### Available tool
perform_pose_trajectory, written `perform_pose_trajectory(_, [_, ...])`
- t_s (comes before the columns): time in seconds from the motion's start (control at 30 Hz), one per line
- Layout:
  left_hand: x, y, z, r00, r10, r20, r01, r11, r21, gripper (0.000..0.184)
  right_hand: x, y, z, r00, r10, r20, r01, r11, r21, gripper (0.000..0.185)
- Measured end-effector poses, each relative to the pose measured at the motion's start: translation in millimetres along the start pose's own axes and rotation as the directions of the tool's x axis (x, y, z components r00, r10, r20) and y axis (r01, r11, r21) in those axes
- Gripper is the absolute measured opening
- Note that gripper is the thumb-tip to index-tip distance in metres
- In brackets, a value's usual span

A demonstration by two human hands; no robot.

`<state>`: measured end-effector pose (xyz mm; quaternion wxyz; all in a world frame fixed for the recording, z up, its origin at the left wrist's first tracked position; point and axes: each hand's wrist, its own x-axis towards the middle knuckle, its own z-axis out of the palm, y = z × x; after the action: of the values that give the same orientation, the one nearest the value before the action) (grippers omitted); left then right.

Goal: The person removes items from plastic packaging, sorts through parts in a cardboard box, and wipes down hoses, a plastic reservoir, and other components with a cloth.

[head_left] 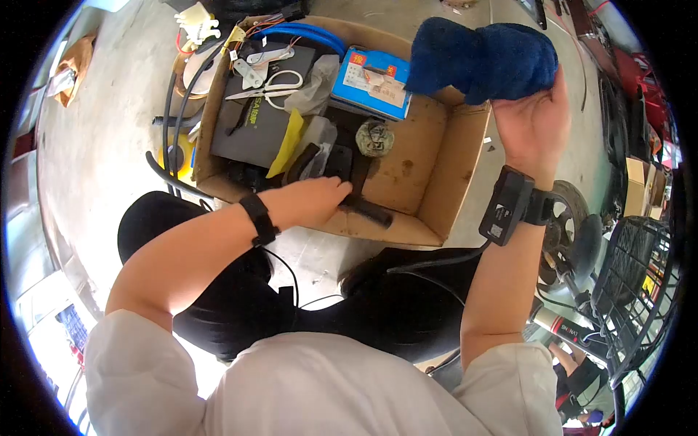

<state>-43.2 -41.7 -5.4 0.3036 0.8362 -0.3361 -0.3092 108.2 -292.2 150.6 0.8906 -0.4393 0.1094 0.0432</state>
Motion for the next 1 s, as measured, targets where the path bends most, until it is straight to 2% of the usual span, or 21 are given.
perform_pose_trajectory(0.07, [-8,-1,10,0.997,-0.022,0.079,0.01,0.989,0.149,0.024,25,2,-57,0.979,-0.191,0.079,0.204,0.947,-0.248,0.041])
perform_pose_trajectory(0.1, [-11,-3,14,0.992,-0.037,0.118,0.01,0.975,0.222,0.024,26,0,-65,0.957,-0.257,0.136,0.291,0.848,-0.443,0.043])
perform_pose_trajectory(0.13, [-12,-8,20,0.994,-0.03,0.105,0.003,0.97,0.244,0.023,27,-2,-73,0.927,-0.322,0.192,0.37,0.701,-0.61,0.046])
perform_pose_trajectory(0.17, [-12,-14,25,0.995,-0.025,0.092,-0.001,0.963,0.268,0.022,24,-6,-81,0.899,-0.349,0.264,0.408,0.449,-0.795,0.046])
perform_pose_trajectory(0.23, [-11,-12,23,0.996,-0.033,0.087,0.007,0.958,0.287,0.02,23,-14,-77,0.89,-0.158,0.427,0.417,0.661,-0.624,0.046])
perform_pose_trajectory(0.27, [-8,-10,24,0.994,-0.048,0.094,0.02,0.959,0.281,0.019,27,-19,-72,0.815,-0.03,0.579,0.175,0.965,-0.196,0.045])
perform_pose_trajectory(0.33, [-1,-2,24,0.993,-0.079,0.092,0.055,0.97,0.238,0.019,19,-25,-38,0.87,-0.026,0.493,-0.085,0.976,0.2,0.043])
perform_pose_trajectory(0.37, [2,2,26,0.992,-0.093,0.084,0.075,0.977,0.2,0.02,-3,-18,5,0.977,-0.07,0.201,0.043,0.99,0.132,0.042])
perform_pose_trajectory(0.4, [4,4,27,0.991,-0.106,0.077,0.092,0.983,0.161,0.021,-15,-13,27,0.984,-0.142,-0.106,0.145,0.989,0.025,0.042])
perform_pose_trajectory(0.47, [2,-7,33,0.992,-0.118,0.035,0.11,0.977,0.183,0.024,-1,-18,-10,0.996,-0.091,-0.022,0.092,0.995,0.039,0.04])
perform_pose_trajectory(0.57, [-6,-29,44,0.99,-0.128,0.063,0.112,0.97,0.215,0.028,17,-23,-60,0.925,0.014,0.38,-0.046,0.996,0.076,0.04])
perform_pose_trajectory(0.63, [-7,-34,47,0.985,-0.143,0.093,0.114,0.957,0.266,0.026,16,-26,-62,0.843,0.062,0.534,0.058,0.977,-0.204,0.036])
perform_pose_trajectory(0.67, [-8,-35,49,0.983,-0.158,0.099,0.121,0.944,0.306,0.023,15,-30,-62,0.851,0.074,0.52,0.208,0.862,-0.462,0.032])
perform_pose_trajectory(0.7, [-8,-34,51,0.979,-0.174,0.103,0.129,0.93,0.345,0.021,9,-28,-47,0.896,0.019,0.444,0.219,0.85,-0.479,0.029])
perform_pose_trajectory(0.73, [-6,-31,45,0.985,-0.161,0.064,0.132,0.938,0.32,0.021,3,-26,-32,0.931,-0.036,0.363,0.226,0.838,-0.497,0.026])
perform_pose_trajectory(0.8, [4,-16,12,0.99,-0.138,-0.023,0.139,0.952,0.273,0.022,-18,-3,24,0.993,-0.122,-0.004,0.122,0.993,0.008,0.022])
perform_pose_trajectory(0.87, [26,3,-26,0.935,-0.116,-0.335,0.163,0.98,0.118,0.023,-21,-5,21,0.988,-0.06,0.14,0.059,0.998,0.014,0.016])
perform_pose_trajectory(0.9, [31,14,-51,0.86,-0.126,-0.495,0.134,0.991,-0.019,0.024,-21,-5,18,0.978,-0.028,0.209,0.026,1.0,0.012,0.014])
perform_pose_trajectory(0.93, [36,23,-73,0.757,-0.157,-0.634,0.079,0.986,-0.149,0.025,-12,-5,-2,0.916,0.034,0.4,-0.06,0.997,0.054,0.018])
perform_pose_trajectory(0.97, [46,23,-88,0.619,-0.17,-0.767,-0.095,0.953,-0.288,0.031,5,-5,-36,0.812,0.081,0.578,-0.154,0.985,0.077,0.023])
perform_pose_trajectory(1.0, [53,23,-100,0.458,-0.219,-0.862,-0.288,0.88,-0.377,0.036,5,-2,-35,0.796,0.086,0.599,-0.146,0.988,0.052,0.026])
